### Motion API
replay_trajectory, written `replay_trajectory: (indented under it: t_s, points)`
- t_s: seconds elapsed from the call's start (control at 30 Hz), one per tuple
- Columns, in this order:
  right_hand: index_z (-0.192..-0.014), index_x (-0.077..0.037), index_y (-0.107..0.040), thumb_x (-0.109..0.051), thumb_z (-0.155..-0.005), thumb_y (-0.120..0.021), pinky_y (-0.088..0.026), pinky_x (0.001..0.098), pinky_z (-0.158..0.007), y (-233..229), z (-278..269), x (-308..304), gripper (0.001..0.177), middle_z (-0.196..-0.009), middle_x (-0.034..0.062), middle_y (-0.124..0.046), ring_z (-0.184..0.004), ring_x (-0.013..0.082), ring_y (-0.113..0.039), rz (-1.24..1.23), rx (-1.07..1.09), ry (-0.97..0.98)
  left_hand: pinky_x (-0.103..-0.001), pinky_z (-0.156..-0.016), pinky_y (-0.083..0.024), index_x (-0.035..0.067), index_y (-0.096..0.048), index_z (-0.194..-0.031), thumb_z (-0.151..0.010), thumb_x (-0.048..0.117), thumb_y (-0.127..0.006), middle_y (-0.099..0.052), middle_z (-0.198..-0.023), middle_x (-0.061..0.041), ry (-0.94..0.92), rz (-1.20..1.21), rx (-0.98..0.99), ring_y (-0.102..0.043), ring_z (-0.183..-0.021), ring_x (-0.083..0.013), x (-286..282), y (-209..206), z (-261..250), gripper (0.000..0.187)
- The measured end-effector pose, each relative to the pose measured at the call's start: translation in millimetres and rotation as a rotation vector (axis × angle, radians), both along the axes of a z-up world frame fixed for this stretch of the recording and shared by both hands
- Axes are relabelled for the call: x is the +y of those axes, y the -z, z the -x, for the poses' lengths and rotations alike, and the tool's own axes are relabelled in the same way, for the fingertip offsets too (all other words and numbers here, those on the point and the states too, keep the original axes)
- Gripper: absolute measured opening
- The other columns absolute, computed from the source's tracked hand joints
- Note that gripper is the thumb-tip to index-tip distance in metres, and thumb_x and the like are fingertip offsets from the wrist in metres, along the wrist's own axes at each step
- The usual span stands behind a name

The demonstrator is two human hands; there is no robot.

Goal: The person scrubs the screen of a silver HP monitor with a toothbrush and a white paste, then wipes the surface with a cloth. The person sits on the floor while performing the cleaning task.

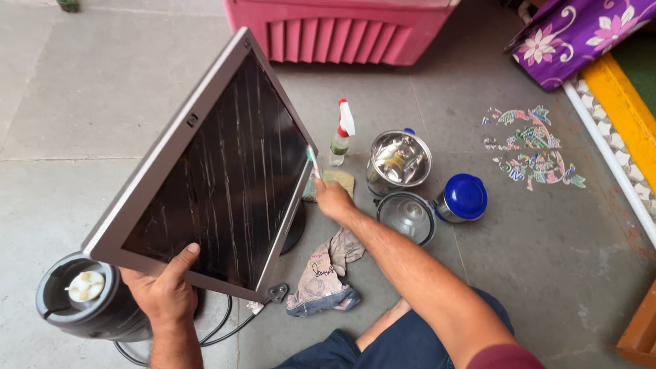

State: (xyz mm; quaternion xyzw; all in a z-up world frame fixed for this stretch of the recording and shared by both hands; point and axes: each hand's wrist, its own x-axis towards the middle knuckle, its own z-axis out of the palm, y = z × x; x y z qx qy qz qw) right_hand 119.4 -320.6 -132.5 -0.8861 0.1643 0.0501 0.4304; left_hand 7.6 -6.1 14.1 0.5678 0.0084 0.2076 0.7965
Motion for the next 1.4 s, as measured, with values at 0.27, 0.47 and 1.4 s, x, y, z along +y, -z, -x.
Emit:
replay_trajectory:
  t_s: [0.27, 0.47, 1.4]
  points:
    - [-0.079, -0.004, -0.065, -0.048, -0.107, -0.045, -0.04, 0.0394, -0.043, -84.6, -37.9, 35.3, 0.056, -0.059, 0.0065, -0.056, -0.046, 0.0194, -0.051, -0.321, 0.002, 0.013, -0.035, -0.108, -0.051, 0.001, -0.054, -0.136, -0.074, -0.016, -0.074, -0.061, -0.131, -0.011, 0.075, 0.012, -0.02, -0.061, -0.12, -0.0221, 2.5, 1.4, 0.5, 0.068]
    - [-0.083, 0.0, -0.066, -0.042, -0.108, -0.041, -0.049, 0.0525, -0.066, -43.4, -42.7, 17.8, 0.054, -0.07, 0.0225, -0.066, -0.068, 0.041, -0.066, 0.08, -0.191, -0.118, -0.035, -0.108, -0.051, 0.0, -0.052, -0.138, -0.075, -0.014, -0.074, -0.062, -0.132, -0.01, 0.099, 0.034, -0.022, -0.061, -0.122, -0.0236, 13.8, 1.6, -3.5, 0.069]
    - [-0.133, -0.014, -0.074, -0.024, -0.098, -0.061, -0.054, 0.0393, -0.049, -104.7, 58.4, 95.8, 0.038, -0.058, 0.0106, -0.064, -0.047, 0.0246, -0.063, 0.424, -0.692, -0.506, -0.036, -0.098, -0.057, 0.002, -0.057, -0.132, -0.063, -0.01, -0.071, -0.071, -0.122, -0.011, 0.24, 0.106, 0.092, -0.07, -0.111, -0.0241, 56.7, -9.0, -33.5, 0.072]
